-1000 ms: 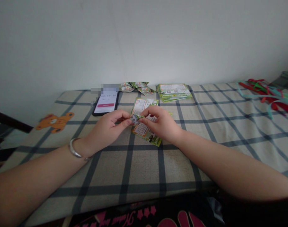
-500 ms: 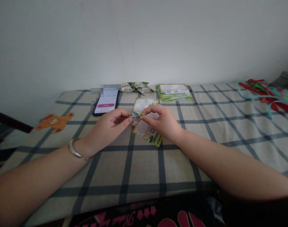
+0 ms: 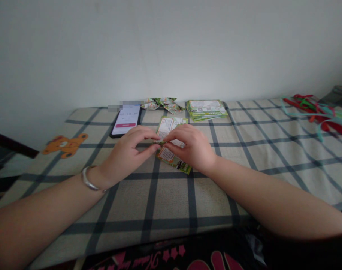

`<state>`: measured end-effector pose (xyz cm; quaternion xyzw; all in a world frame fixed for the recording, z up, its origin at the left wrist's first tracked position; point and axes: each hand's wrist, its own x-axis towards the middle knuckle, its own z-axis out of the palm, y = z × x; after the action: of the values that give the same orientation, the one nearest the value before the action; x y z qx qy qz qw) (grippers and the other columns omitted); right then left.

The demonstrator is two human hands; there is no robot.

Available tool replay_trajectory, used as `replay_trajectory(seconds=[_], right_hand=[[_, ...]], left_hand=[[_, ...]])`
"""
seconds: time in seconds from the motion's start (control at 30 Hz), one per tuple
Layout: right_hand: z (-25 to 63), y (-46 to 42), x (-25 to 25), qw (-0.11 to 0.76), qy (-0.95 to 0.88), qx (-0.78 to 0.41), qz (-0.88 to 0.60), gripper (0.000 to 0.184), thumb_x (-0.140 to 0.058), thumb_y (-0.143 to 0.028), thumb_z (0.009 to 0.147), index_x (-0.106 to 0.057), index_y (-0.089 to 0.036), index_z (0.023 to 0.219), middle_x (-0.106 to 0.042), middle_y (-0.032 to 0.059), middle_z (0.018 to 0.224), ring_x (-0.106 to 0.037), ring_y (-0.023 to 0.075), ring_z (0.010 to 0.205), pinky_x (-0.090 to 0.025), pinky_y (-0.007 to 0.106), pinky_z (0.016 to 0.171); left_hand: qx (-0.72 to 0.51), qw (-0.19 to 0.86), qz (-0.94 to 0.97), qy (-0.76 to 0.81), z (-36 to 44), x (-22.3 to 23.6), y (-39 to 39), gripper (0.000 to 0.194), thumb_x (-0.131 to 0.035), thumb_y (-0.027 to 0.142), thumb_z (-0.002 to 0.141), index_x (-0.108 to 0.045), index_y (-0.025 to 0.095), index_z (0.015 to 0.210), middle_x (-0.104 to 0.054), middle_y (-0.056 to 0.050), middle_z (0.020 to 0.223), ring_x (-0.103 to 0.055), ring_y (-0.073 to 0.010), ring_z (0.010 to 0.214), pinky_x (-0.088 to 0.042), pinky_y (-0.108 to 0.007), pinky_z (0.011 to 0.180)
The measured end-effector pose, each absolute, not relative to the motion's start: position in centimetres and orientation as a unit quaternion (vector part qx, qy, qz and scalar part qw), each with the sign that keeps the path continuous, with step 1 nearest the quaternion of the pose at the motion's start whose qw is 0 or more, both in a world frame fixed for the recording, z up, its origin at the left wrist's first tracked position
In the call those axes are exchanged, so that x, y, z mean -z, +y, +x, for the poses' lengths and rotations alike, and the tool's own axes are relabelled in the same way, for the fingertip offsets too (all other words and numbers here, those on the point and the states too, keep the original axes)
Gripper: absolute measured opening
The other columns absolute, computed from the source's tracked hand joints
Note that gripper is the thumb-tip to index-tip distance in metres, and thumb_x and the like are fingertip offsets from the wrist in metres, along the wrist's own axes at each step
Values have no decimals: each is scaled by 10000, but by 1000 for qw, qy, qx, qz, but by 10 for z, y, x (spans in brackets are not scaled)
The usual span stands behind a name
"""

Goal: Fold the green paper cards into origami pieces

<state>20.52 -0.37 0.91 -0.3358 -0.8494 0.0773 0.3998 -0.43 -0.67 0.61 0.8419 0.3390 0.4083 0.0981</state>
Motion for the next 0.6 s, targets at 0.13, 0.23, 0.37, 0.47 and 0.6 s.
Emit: replay_trajectory(seconds=[0.13,0.23,0.37,0.47,0.6], right_hand=[[208,-3,-8,363,-877,-48,-311,143,-616,-318,899,-712,-213,920,-741,51,916,-652,203,904,-496,357,815],[209,-3,-7,351,-886,-45,-298,147,-613,-318,903,-718,-218,923,-748,51,938,-654,208,924,-498,358,816],[208,-3,-6,327,-892,-60,-306,157,-603,-333,909,-719,-227,915,-750,42,923,-661,199,903,-499,346,801],[208,-4,-6,324,-889,-70,-317,159,-597,-323,911,-721,-225,918,-753,37,931,-672,191,896,-505,326,775],[208,-4,-4,338,-881,-93,-319,147,-610,-320,900,-730,-236,912,-760,23,947,-692,178,877,-521,303,729]], left_hand=[[-395,59,862,311,-5,-7,-8,86,-643,149,853,-634,184,931,-660,-28,941,-616,-166,944,-498,-320,863],[-388,29,870,303,-5,-6,-8,31,-630,151,850,-616,178,848,-654,-23,867,-615,-166,882,-498,-311,807],[-374,25,874,308,-4,-5,-8,52,-628,137,824,-600,180,815,-640,-10,811,-611,-160,817,-493,-303,754],[-368,35,875,313,-4,-5,-8,59,-622,127,814,-603,179,833,-641,-8,815,-613,-154,805,-490,-294,738],[-372,66,873,308,-4,-5,-7,72,-612,111,817,-607,180,835,-638,-5,832,-607,-142,814,-488,-281,748]])
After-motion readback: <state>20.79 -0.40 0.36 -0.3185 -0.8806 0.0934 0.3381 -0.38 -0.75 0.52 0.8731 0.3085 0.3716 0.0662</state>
